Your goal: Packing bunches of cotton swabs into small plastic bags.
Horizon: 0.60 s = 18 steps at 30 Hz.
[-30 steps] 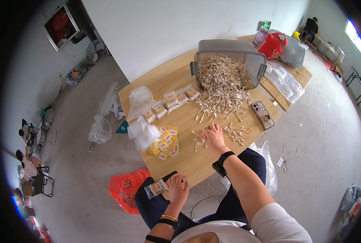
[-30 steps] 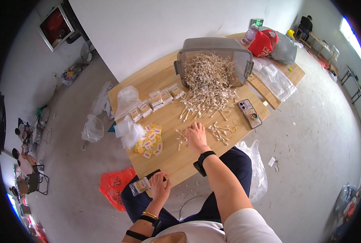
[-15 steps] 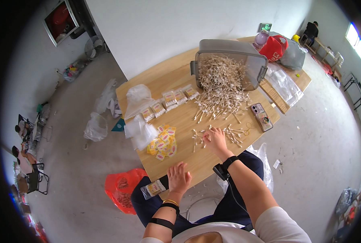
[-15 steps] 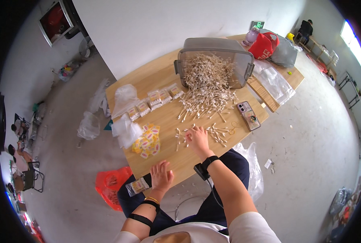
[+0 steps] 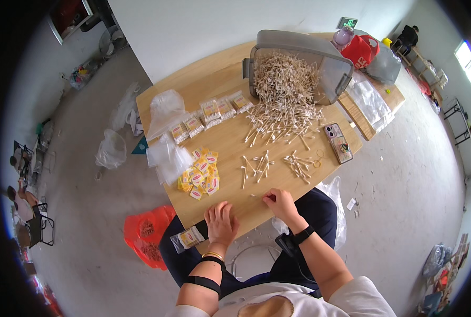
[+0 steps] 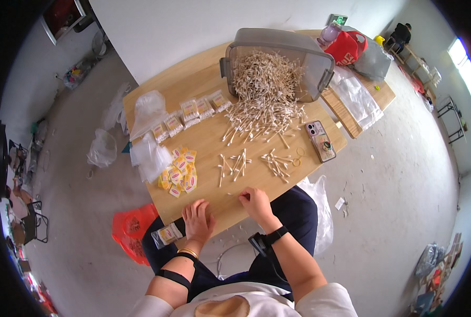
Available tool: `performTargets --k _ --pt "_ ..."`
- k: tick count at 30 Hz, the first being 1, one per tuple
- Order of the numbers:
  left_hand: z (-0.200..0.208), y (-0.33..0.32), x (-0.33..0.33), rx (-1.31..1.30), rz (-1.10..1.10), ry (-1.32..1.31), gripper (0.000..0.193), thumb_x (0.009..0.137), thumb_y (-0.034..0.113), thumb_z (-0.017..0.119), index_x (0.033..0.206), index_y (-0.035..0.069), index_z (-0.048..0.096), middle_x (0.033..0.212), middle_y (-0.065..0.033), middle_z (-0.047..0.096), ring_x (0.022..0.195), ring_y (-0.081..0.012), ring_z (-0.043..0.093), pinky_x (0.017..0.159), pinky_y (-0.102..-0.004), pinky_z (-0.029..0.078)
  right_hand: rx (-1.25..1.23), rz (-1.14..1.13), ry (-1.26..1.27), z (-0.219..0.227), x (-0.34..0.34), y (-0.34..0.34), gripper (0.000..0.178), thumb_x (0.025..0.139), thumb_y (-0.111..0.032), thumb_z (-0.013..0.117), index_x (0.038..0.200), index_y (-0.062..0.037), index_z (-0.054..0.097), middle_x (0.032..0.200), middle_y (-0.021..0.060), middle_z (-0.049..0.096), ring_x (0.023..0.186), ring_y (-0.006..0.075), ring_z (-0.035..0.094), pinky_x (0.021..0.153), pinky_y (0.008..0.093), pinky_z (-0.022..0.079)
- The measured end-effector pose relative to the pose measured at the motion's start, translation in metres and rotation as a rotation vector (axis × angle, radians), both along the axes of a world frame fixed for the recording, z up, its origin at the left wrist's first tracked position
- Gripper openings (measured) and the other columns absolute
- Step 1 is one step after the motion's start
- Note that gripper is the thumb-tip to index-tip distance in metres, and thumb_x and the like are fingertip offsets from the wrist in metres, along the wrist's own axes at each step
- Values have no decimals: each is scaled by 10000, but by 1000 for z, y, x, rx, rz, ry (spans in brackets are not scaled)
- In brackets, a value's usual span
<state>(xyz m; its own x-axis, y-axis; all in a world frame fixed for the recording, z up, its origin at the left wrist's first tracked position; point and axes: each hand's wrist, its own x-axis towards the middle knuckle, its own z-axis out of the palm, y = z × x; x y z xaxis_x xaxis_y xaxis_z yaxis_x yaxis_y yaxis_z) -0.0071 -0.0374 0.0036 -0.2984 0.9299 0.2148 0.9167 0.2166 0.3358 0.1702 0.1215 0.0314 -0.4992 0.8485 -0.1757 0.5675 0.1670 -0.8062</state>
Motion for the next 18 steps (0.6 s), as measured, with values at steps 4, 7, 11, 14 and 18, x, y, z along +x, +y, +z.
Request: performTargets --k 4,7,11,14,18 --pt "-2 0 -1 16 -9 -16 494 811 253 679 1264 110 546 1321 -82 505 1269 -322 460 1153 -543 294 26 -4 -12 -2 -1 0 121 821 -95 730 907 -10 732 813 143 727 742 283 702 696 363 548" --pt "-4 -1 -1 23 -11 -23 487 811 254 678 1260 115 551 1322 -82 505 1266 -322 461 1154 -542 295 27 -4 27 -2 1 0 115 822 -71 740 915 -4 730 826 141 727 738 262 700 695 346 549" --pt "-3 -1 0 17 0 -31 489 807 255 680 1259 117 553 1323 -81 506 1264 -321 462 1153 -541 297 87 -22 11 -3 4 -2 111 798 -81 732 886 -15 719 835 155 709 795 324 687 727 396 544" --pt "-5 -2 -2 31 2 -35 491 804 254 682 1257 118 551 1321 -81 508 1260 -321 466 1153 -539 299 77 -15 -25 2 1 -6 103 798 -81 733 873 -13 711 841 160 703 812 333 684 735 402 543" --pt "-4 0 -1 46 -5 -23 492 801 254 685 1254 118 549 1316 -80 513 1251 -319 473 1153 -541 300 98 -21 -35 -1 2 -4 108 793 -85 737 860 -6 707 835 168 706 806 346 685 729 410 545"
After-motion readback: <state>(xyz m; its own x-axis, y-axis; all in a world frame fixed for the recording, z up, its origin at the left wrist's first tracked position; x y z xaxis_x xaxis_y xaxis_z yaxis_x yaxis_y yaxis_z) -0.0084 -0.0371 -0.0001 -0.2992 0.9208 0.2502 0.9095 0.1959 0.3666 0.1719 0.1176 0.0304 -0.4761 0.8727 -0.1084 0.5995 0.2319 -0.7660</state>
